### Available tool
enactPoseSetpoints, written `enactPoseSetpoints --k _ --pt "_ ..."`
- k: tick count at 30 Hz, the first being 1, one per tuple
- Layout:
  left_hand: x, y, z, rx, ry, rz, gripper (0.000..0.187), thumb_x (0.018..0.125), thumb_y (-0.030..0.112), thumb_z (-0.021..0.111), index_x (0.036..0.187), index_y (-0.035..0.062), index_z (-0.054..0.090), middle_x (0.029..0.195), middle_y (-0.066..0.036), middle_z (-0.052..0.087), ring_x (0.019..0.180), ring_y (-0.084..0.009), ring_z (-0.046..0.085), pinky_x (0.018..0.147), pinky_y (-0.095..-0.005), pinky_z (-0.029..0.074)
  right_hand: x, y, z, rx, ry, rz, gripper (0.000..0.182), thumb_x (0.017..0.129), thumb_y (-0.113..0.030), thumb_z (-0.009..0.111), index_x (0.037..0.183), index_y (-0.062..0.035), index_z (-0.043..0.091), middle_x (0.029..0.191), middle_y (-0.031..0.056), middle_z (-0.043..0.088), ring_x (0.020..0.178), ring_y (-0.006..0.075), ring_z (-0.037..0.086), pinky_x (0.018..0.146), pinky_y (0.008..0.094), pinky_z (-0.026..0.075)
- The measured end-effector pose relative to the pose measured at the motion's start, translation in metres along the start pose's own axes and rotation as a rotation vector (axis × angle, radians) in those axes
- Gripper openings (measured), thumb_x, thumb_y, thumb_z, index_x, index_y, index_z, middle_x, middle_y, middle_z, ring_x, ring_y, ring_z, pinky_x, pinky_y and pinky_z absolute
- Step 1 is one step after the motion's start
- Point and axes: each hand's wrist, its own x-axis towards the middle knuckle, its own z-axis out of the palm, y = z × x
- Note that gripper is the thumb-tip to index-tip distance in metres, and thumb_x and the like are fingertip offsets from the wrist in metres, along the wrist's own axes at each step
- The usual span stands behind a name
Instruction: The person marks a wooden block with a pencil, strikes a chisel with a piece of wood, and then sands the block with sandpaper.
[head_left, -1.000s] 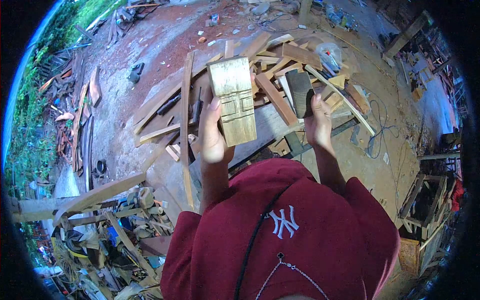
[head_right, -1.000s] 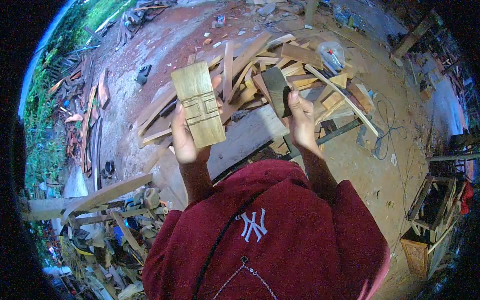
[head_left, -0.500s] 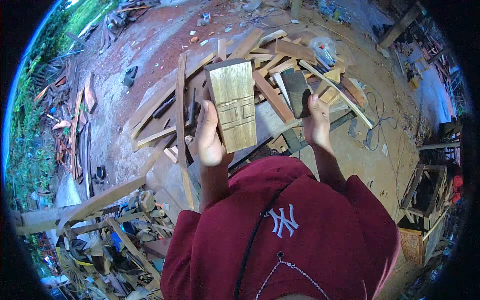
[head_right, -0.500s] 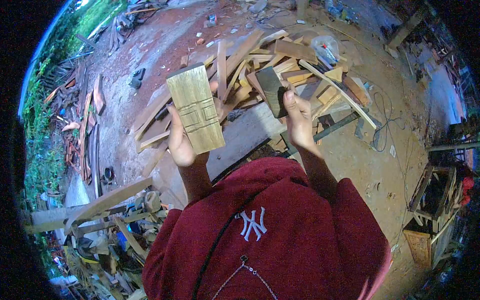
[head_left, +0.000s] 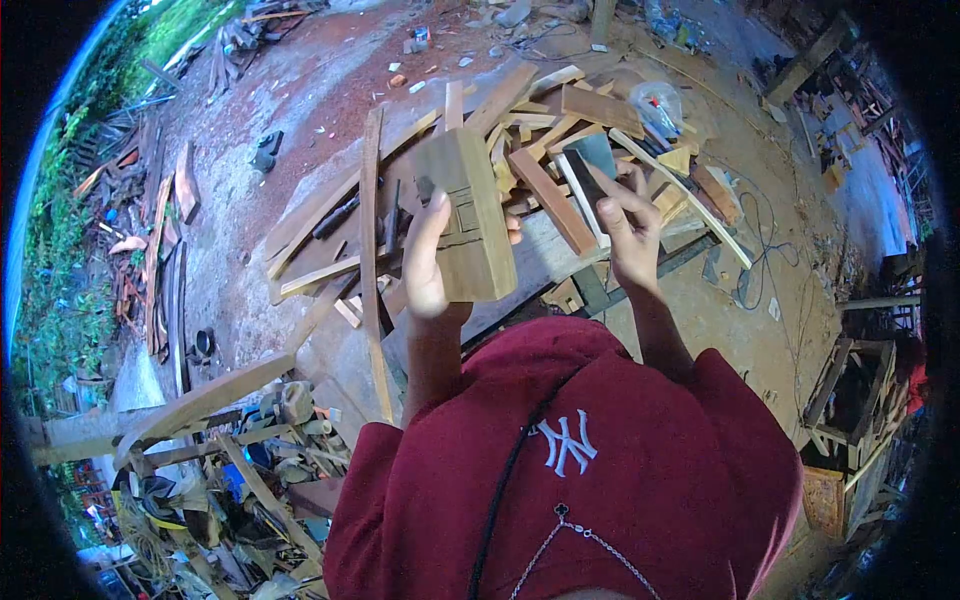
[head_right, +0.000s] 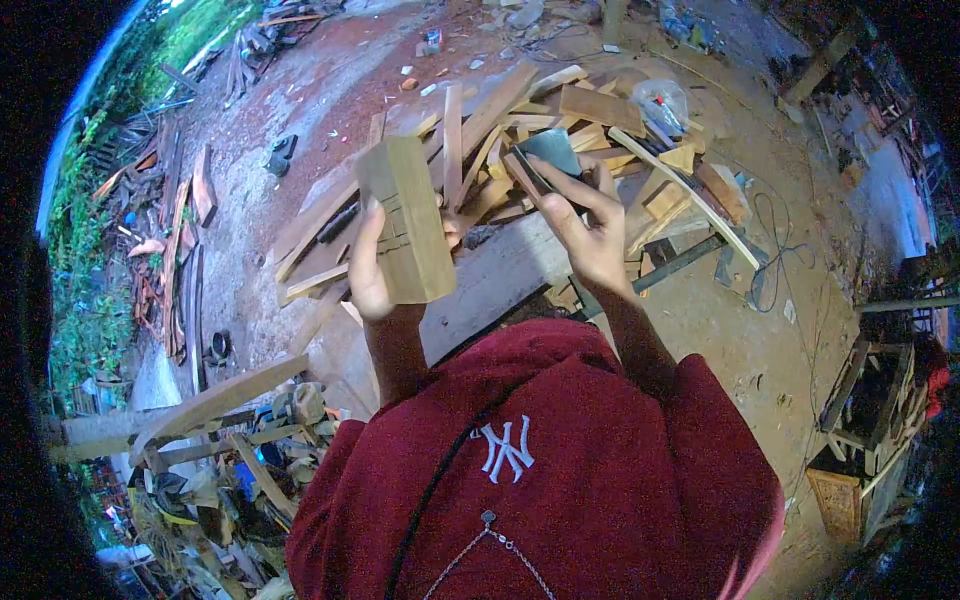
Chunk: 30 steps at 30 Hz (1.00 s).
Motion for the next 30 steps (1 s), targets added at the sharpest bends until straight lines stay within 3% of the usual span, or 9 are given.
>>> enactPoseSetpoints --k 4,10,16,19,22,25,28,30 --pt "0.004 -0.001 -0.001 0.100 0.138 0.024 0.050 0.092 0.042 0.034 0.112 -0.0024 0.046 0.095 -0.015 0.058 0.081 -0.0249 0.061 0.072 -0.0376 0.051 0.007 -0.004 0.004 -0.110 0.020 -0.062 0.030 0.077 -0.021 0.063 0.104 -0.0089 0.065 0.101 0.0101 0.051 0.094 0.0222 0.047 0.085 0.0335 0.037" --pt "0.004 0.003 -0.007 0.240 0.148 0.021 0.064 0.088 0.056 0.030 0.111 -0.0015 0.047 0.094 -0.014 0.059 0.079 -0.0229 0.061 0.071 -0.0364 0.051 0.008 0.000 0.011 -0.094 -0.022 -0.092 0.032 0.073 -0.020 0.066 0.104 -0.0103 0.065 0.101 0.0102 0.050 0.094 0.0225 0.047 0.085 0.0323 0.037" --pt "0.004 0.004 -0.007 0.067 0.103 0.045 0.054 0.091 0.047 0.031 0.110 -0.0018 0.048 0.092 -0.013 0.059 0.077 -0.0230 0.062 0.069 -0.0354 0.051 0.009 -0.010 0.013 -0.171 -0.059 -0.093 0.034 0.072 -0.022 0.067 0.104 -0.0113 0.065 0.104 0.0111 0.049 0.095 0.0235 0.048 0.086 0.0328 0.037" --pt "0.005 0.003 -0.011 0.146 0.134 0.021 0.048 0.092 0.040 0.034 0.110 -0.0021 0.048 0.094 -0.012 0.059 0.078 -0.0220 0.061 0.070 -0.0354 0.051 0.008 -0.012 0.014 -0.290 -0.115 -0.089 0.035 0.078 -0.025 0.056 0.106 -0.0055 0.063 0.108 0.0149 0.046 0.103 0.0269 0.044 0.092 0.0365 0.033" --pt "0.008 0.003 -0.011 0.240 0.190 -0.001 0.046 0.092 0.039 0.036 0.110 -0.0017 0.049 0.092 -0.012 0.059 0.077 -0.0200 0.061 0.069 -0.0346 0.050 0.012 -0.023 0.016 -0.319 -0.095 -0.083 0.030 0.076 -0.022 0.062 0.105 -0.0138 0.065 0.105 0.0154 0.047 0.098 0.0294 0.048 0.087 0.0360 0.038" --pt "0.019 -0.008 -0.020 0.219 0.314 -0.044 0.044 0.092 0.039 0.037 0.106 0.0002 0.051 0.081 -0.011 0.061 0.071 -0.0190 0.060 0.063 -0.0300 0.049 0.022 -0.027 0.015 -0.368 -0.169 -0.283 0.029 0.078 -0.024 0.061 0.104 -0.0138 0.065 0.106 0.0173 0.047 0.099 0.0319 0.047 0.086 0.0372 0.039" --pt "0.021 -0.008 -0.022 0.268 0.264 -0.146 0.045 0.092 0.039 0.036 0.110 0.0011 0.051 0.094 -0.009 0.059 0.082 -0.0156 0.060 0.071 -0.0296 0.048 0.038 -0.035 0.019 -0.339 -0.215 -0.418 0.030 0.077 -0.028 0.061 0.104 -0.0149 0.065 0.108 0.0179 0.047 0.100 0.0327 0.048 0.087 0.0389 0.039" --pt "0.024 -0.014 -0.061 0.020 -0.058 -0.240 0.045 0.092 0.039 0.036 0.110 0.0013 0.051 0.098 -0.009 0.059 0.085 -0.0158 0.059 0.072 -0.0299 0.048 0.043 -0.036 0.022 -0.400 -0.246 -0.495 0.032 0.075 -0.030 0.063 0.103 -0.0160 0.066 0.108 0.0178 0.048 0.100 0.0329 0.048 0.087 0.0396 0.038"
